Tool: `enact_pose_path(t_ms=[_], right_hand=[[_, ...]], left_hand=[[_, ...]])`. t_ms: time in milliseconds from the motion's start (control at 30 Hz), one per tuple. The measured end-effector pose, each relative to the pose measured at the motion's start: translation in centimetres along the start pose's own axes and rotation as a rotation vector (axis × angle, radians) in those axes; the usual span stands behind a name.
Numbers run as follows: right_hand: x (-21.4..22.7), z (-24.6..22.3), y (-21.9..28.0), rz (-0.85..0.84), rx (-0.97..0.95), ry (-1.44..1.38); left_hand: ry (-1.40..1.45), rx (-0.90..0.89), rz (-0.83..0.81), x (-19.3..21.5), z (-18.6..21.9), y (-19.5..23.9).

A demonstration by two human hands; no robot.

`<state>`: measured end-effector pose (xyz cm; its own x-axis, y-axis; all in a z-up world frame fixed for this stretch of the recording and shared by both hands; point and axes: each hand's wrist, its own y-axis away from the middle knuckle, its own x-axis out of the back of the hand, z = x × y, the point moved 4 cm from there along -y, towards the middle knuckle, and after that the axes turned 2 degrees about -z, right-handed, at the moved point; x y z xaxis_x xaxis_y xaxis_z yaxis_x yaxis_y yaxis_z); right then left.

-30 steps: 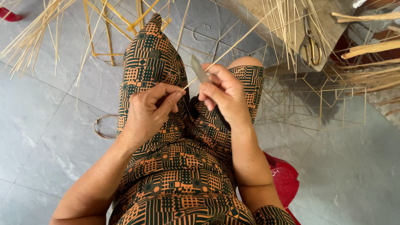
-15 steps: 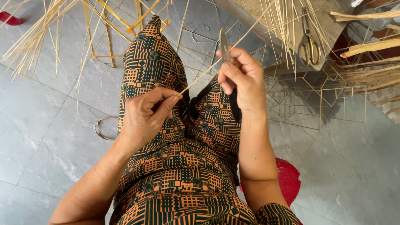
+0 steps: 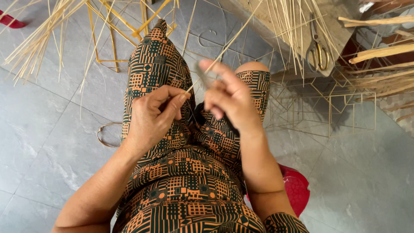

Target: The person sits on a low stool and uses a knife to split and smooth thin bamboo strips, then gathers and aligns them. They use scissors to trim the ends of a bundle of strips and place the trimmed pieces on a nearby wooden table.

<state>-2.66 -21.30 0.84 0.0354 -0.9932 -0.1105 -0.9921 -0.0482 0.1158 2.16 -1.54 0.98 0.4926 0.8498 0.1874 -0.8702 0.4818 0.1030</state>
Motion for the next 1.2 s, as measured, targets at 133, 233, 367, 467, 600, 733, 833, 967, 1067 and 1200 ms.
enact_pose_path(t_ms=[133,233,367,467,600,733,833,967,1067,1200], right_hand=[[-1.5,2.0,-0.2,-0.038,-0.106,-0.003],[1.3,1.6,-1.0,0.098,0.000,-0.003],[4.2,0.1,-1.7,0.226,0.121,-0.057],[3.2,-0.2,-1.7,0.140,0.071,-0.092],[-0.8,2.2,-0.4,-0.032,-0.109,-0.030],[1.0,1.6,-1.5,0.099,0.021,-0.063],[3.7,0.4,-1.6,0.304,0.131,-0.211],[1.5,0.3,0.0,0.125,0.066,-0.203],[-0.9,1.3,0.3,-0.042,-0.034,-0.200],[-1.8,1.5,-0.5,-0.007,-0.038,-0.068]], left_hand=[[-0.025,0.011,-0.008,-0.3,0.0,-0.4],[0.004,0.010,-0.020,-0.2,-0.1,0.0],[0.014,0.003,-0.024,0.2,-0.3,0.3],[0.049,0.045,-0.017,0.1,-0.5,-0.2],[0.018,0.062,-0.017,-0.4,-0.7,-0.1],[0.028,0.051,-0.025,-0.2,-0.6,-0.2],[0.042,0.037,-0.060,-0.1,-0.6,0.0],[0.137,0.082,-0.097,-0.6,-0.9,-0.4],[0.146,0.077,-0.095,-1.1,-1.2,-0.2],[-0.243,-0.221,0.078,-0.6,-0.2,0.5]])
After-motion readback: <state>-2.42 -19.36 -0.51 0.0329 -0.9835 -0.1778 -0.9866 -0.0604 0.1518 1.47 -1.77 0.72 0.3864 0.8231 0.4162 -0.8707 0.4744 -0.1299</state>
